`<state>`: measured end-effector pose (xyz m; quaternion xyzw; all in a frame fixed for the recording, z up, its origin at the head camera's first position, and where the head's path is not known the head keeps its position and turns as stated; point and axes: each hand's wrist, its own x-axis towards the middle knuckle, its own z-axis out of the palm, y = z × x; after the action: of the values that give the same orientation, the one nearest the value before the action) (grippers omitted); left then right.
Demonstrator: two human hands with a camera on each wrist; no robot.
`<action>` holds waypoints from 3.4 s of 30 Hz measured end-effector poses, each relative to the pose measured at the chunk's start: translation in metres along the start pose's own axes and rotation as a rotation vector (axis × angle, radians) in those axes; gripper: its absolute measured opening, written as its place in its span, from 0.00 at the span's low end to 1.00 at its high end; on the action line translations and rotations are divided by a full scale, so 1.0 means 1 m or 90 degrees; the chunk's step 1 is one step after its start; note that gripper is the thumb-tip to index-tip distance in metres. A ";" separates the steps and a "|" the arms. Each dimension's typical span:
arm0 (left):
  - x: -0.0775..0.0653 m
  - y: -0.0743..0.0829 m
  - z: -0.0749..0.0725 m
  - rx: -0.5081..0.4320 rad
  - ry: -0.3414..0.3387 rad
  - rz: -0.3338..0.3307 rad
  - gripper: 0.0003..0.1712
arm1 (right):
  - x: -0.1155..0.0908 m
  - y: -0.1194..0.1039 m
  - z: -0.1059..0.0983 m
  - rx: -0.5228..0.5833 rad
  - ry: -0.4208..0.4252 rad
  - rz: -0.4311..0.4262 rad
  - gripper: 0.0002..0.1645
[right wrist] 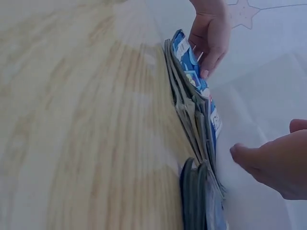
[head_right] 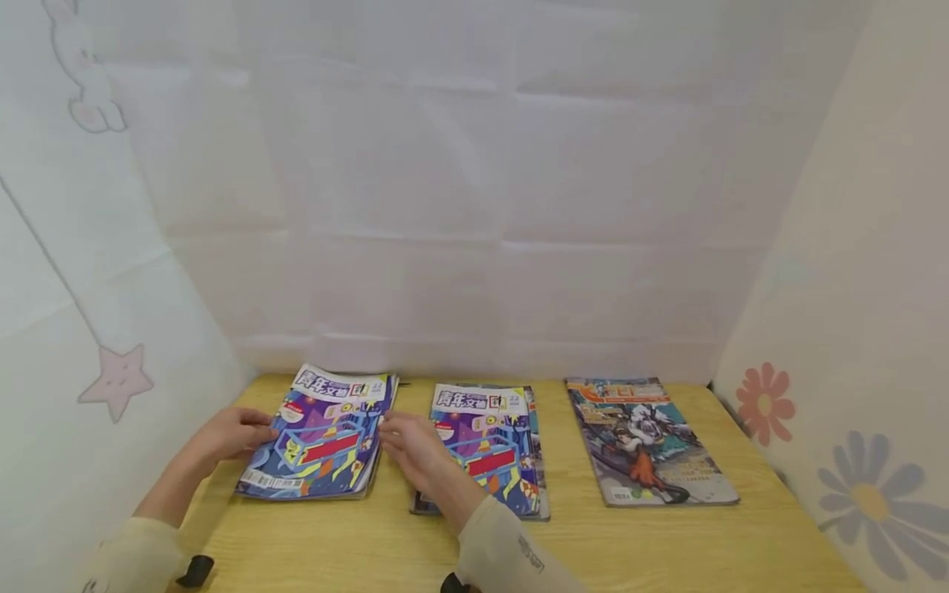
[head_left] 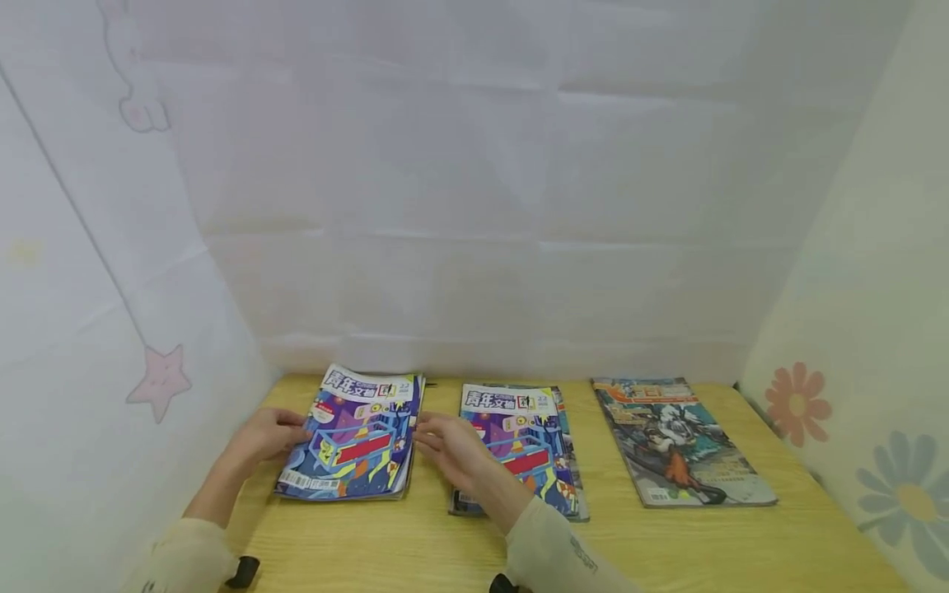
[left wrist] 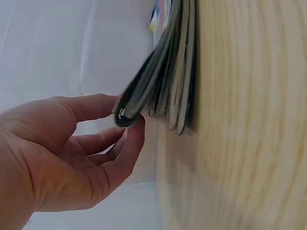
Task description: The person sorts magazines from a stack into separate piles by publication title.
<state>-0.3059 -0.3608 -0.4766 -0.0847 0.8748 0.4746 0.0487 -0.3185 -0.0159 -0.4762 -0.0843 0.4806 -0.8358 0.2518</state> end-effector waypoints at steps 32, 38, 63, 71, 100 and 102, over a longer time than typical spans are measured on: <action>-0.057 0.105 0.072 0.079 -0.129 0.221 0.18 | -0.083 -0.075 -0.075 -0.292 0.037 -0.140 0.17; -0.057 0.114 0.098 0.069 -0.162 0.226 0.15 | -0.093 -0.081 -0.097 -0.333 0.062 -0.132 0.19; -0.035 0.136 0.164 0.115 -0.127 0.210 0.20 | -0.086 -0.096 -0.151 -0.367 0.168 -0.101 0.19; -0.029 0.126 0.166 0.129 -0.140 0.191 0.32 | -0.084 -0.099 -0.159 -0.587 0.128 -0.014 0.25; -0.037 0.127 0.206 -0.037 -0.147 0.125 0.29 | -0.091 -0.097 -0.154 -0.732 0.207 0.074 0.26; -0.037 0.127 0.209 -0.066 -0.144 0.110 0.31 | -0.091 -0.096 -0.153 -0.720 0.202 0.077 0.25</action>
<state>-0.2932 -0.1140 -0.4795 0.0424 0.8422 0.5278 0.1014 -0.3320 0.1860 -0.4659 -0.0514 0.8872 -0.4365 0.1401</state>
